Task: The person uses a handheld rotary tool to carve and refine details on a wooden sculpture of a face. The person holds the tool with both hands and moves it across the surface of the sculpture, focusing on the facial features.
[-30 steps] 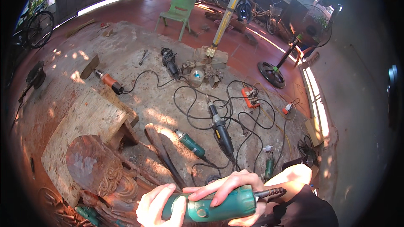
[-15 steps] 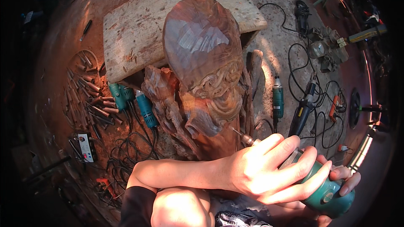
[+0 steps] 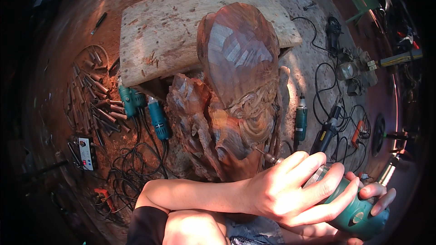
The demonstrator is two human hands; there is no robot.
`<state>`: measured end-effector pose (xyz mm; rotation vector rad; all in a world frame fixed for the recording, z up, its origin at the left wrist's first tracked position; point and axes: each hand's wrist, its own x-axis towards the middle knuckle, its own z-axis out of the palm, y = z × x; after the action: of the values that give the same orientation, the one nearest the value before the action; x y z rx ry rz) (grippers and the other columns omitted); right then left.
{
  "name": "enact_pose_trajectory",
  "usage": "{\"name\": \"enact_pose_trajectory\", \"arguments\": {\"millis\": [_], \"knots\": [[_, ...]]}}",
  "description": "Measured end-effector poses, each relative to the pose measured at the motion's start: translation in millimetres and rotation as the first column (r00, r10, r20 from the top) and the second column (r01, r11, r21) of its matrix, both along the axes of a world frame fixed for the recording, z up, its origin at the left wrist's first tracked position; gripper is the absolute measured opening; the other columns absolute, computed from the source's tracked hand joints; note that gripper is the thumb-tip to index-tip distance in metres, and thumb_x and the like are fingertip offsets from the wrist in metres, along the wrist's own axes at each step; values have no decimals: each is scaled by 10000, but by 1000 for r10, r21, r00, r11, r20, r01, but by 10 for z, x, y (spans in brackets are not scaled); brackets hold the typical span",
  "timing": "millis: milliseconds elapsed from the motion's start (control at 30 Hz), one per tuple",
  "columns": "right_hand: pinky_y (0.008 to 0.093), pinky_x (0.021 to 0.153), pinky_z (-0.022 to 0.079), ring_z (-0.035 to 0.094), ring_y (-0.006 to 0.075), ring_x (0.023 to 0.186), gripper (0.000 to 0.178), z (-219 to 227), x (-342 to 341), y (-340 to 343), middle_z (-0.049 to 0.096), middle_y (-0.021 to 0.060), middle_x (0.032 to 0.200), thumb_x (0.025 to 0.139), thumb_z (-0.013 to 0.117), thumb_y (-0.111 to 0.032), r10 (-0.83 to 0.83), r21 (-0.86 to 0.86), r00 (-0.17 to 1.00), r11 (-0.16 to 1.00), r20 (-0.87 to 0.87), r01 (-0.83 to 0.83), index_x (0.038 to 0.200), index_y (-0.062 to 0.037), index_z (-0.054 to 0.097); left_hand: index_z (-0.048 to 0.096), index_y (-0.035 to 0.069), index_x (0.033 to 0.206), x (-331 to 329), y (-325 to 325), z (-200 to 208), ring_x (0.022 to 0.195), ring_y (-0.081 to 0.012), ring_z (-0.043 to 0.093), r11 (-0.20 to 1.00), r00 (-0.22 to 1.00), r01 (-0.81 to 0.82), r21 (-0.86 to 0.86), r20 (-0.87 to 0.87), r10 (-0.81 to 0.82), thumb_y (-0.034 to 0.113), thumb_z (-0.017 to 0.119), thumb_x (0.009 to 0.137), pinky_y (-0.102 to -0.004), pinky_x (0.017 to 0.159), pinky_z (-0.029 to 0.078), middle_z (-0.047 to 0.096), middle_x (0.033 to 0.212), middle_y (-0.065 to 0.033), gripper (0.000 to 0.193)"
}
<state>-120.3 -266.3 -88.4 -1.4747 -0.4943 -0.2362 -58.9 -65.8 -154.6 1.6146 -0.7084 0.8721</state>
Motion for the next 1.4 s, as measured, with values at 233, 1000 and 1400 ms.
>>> {"name": "enact_pose_trajectory", "arguments": {"millis": [233,1000,1400], "knots": [[580,1073,570,686,397,1203,759,112,-133,16,618,272,1362,890,851,-440,-137,-95,980,988,-144,124,1377,-88,388,736,11,1281,-6,32,-28,880,-336,656,1000,1000,1,-10,-13,-2,542,520,1060,-386,702,536,695,1128,-206,615],[637,1132,505,601,506,1359,702,90,86,-101,542,354,1482,862,892,-244,165,-6,975,986,-147,-167,1423,-125,485,726,31,1323,-14,23,-37,865,-313,687,999,999,-45,22,10,45,543,597,972,-365,725,565,706,1122,-199,634],[624,1158,481,595,518,1375,664,78,101,-75,507,368,1533,890,863,-222,154,-8,973,988,-170,-157,1448,-102,523,729,58,1302,5,24,-66,888,-277,695,987,995,-95,130,30,92,291,670,871,-339,715,568,703,1126,-165,494]]}}
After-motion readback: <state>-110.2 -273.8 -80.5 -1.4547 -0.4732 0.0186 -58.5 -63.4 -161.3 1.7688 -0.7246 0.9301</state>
